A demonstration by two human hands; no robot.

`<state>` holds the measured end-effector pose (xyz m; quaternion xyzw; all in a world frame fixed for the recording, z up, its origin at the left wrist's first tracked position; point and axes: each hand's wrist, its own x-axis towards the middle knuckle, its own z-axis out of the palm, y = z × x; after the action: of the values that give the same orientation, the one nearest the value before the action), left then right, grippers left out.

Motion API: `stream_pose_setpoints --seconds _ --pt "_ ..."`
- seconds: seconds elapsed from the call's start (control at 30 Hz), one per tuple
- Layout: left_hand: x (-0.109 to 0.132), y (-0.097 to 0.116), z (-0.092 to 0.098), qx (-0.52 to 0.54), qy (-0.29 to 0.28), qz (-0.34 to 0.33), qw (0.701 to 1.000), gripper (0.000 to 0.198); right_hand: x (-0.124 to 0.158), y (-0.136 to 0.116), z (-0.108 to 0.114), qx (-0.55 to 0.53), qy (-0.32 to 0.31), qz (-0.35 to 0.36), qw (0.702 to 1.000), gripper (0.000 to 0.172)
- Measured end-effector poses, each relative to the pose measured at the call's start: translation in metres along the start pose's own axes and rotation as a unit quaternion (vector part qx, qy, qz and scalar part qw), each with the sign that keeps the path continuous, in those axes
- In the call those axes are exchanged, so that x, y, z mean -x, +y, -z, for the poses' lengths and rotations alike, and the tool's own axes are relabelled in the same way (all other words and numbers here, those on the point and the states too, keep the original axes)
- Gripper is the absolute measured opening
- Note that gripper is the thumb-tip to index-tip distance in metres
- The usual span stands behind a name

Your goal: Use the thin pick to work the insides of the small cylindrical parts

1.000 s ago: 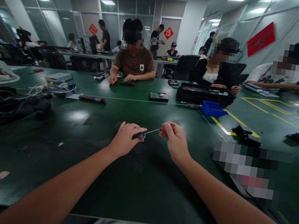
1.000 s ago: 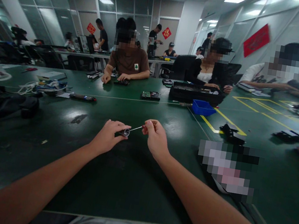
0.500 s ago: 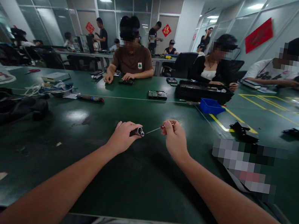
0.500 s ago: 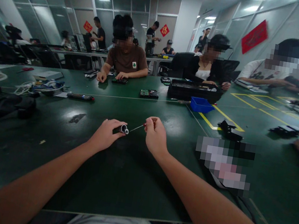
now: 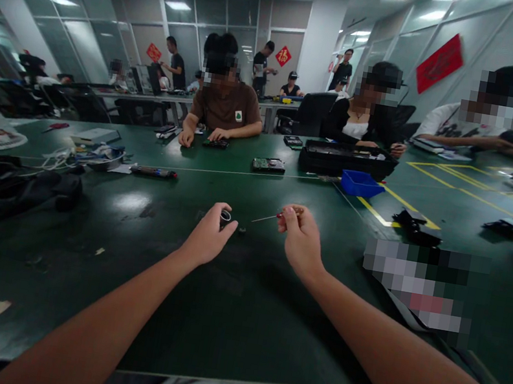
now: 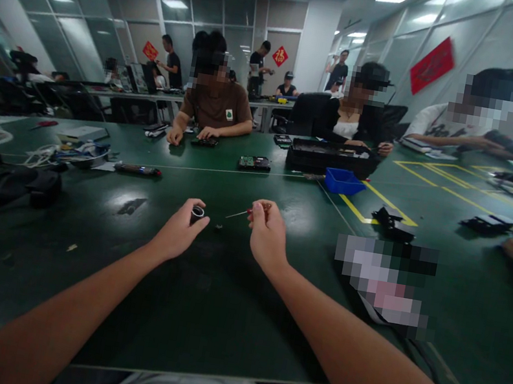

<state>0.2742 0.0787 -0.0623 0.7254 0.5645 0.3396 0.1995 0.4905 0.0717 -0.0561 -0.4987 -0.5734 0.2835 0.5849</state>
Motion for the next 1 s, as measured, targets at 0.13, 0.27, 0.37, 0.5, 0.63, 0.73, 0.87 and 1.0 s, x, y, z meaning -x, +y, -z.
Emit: stream_pose_setpoints --seconds 0.13,0.27,0.37,0.5,0.63,0.73,0.87,1.0 --pt "0.0 0.002 -0.002 -0.063 -0.023 -0.027 0.997 0.028 0.0 -0.001 -0.001 -0.007 -0.003 -0.004 1.0 0.026" --pt "-0.001 -0.002 -0.012 -0.149 -0.061 -0.083 0.983 0.029 0.001 -0.002 -0.001 -0.004 -0.003 0.001 1.0 0.026" --pt "-0.002 -0.002 -0.019 -0.244 -0.097 -0.107 0.959 0.038 0.001 -0.001 -0.003 -0.005 -0.005 0.002 1.0 0.027" --pt "-0.005 0.001 -0.021 -0.307 -0.128 -0.122 0.935 0.037 0.002 0.001 -0.005 -0.016 -0.004 -0.001 1.0 0.028" --pt "-0.009 -0.002 -0.016 -0.276 -0.136 -0.116 0.944 0.033 0.001 0.003 -0.004 -0.017 -0.012 0.002 1.0 0.028" --pt "-0.012 -0.007 -0.006 -0.184 -0.122 -0.084 0.972 0.032 0.0 0.001 -0.003 -0.02 -0.013 -0.001 1.0 0.027" --pt "-0.017 -0.012 0.016 -0.025 -0.083 0.001 0.996 0.028 -0.001 0.002 -0.002 -0.027 -0.016 -0.001 1.0 0.027" --pt "-0.024 -0.02 0.045 0.141 -0.001 0.075 0.987 0.029 -0.002 0.007 -0.001 -0.03 -0.018 0.004 0.999 0.027"
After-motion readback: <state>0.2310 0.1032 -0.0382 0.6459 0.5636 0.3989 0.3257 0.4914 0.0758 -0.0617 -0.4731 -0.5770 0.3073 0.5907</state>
